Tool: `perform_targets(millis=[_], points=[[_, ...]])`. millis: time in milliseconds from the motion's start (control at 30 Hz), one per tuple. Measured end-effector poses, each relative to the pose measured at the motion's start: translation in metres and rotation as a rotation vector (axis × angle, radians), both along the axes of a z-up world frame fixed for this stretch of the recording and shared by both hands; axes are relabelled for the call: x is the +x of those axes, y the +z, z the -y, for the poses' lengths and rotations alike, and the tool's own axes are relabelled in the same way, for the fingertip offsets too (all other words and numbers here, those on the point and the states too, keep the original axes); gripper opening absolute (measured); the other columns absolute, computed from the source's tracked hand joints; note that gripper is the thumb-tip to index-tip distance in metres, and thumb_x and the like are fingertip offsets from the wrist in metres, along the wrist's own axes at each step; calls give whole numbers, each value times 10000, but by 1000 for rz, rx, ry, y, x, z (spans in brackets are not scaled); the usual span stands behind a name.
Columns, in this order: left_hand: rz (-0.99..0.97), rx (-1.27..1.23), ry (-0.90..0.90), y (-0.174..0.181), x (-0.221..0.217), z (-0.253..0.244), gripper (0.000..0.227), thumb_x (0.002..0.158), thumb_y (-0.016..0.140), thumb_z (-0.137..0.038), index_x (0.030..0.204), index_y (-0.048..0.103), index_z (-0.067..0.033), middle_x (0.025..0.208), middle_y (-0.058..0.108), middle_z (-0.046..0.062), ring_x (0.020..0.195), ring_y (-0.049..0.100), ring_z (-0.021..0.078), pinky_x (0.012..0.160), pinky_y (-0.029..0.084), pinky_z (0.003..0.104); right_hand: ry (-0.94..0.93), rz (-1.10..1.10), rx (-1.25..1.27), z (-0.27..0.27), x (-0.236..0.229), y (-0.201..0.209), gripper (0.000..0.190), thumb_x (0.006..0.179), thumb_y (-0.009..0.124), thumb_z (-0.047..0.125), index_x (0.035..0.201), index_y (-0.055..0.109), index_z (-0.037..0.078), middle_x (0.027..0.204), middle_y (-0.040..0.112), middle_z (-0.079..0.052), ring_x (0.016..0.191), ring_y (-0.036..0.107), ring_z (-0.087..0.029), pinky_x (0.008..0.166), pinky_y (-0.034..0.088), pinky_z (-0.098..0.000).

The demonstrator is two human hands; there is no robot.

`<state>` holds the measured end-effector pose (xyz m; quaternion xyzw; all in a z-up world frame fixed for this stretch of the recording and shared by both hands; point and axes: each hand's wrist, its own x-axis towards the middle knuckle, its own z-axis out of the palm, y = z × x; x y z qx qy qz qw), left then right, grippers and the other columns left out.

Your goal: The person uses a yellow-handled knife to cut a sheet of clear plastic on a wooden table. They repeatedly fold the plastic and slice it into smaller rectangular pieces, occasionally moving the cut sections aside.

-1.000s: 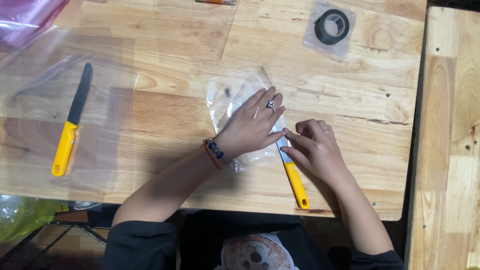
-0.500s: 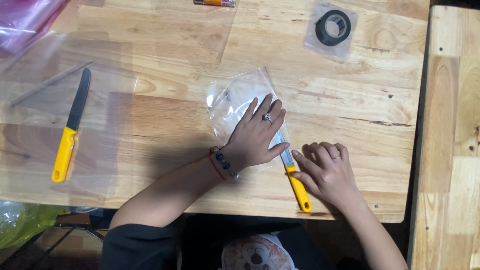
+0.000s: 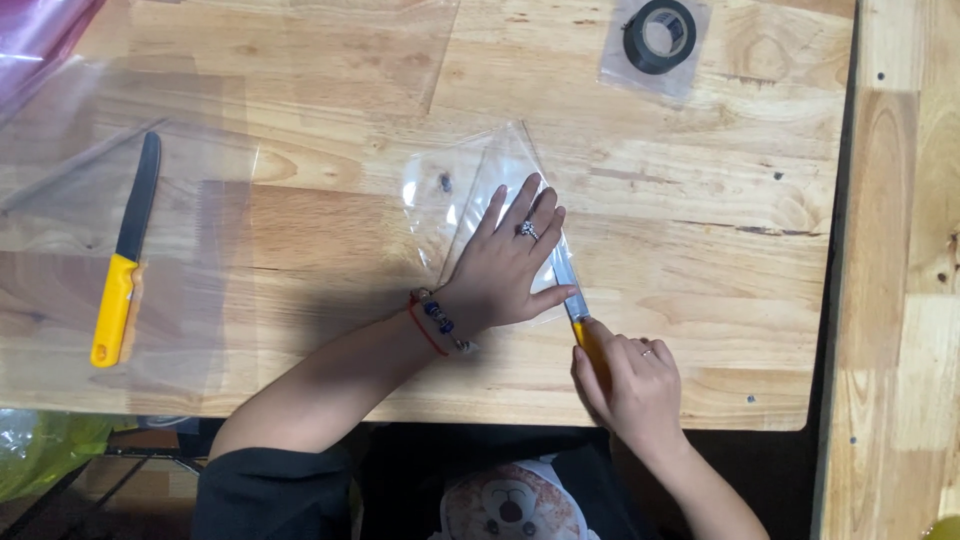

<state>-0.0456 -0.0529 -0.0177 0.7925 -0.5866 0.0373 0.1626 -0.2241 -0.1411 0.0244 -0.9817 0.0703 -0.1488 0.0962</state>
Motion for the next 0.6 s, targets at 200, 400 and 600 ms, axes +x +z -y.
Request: perform_targets(millis=[200, 400, 600], points=[[-34, 30, -4, -1, -2, 0, 842, 776, 358, -683, 1247, 404, 13, 1325, 372, 185, 1315, 183, 330, 1072, 111, 504, 22, -9, 61, 9, -8, -3, 171, 805, 594, 133, 924, 603, 10, 639, 581, -57, 492, 513, -174, 459, 393, -286], [-20, 48, 5, -1, -3, 0, 853, 780, 357, -683, 1253, 389, 25, 1381, 285, 231, 1325, 172, 326, 1067, 109, 511, -5, -32, 83, 10, -13, -8, 163, 809, 592, 142, 930, 600, 33, 618, 551, -53, 458, 479, -182, 420, 378, -280], [-45, 20, -7, -3, -2, -1, 840, 781, 385, -673, 1261, 402, 17, 1388, 266, 225, 1325, 165, 320, 1076, 115, 501, -6, -56, 143, 12, -20, -13, 160, 807, 595, 127, 920, 591, 14, 647, 569, -64, 479, 503, -161, 418, 394, -262]])
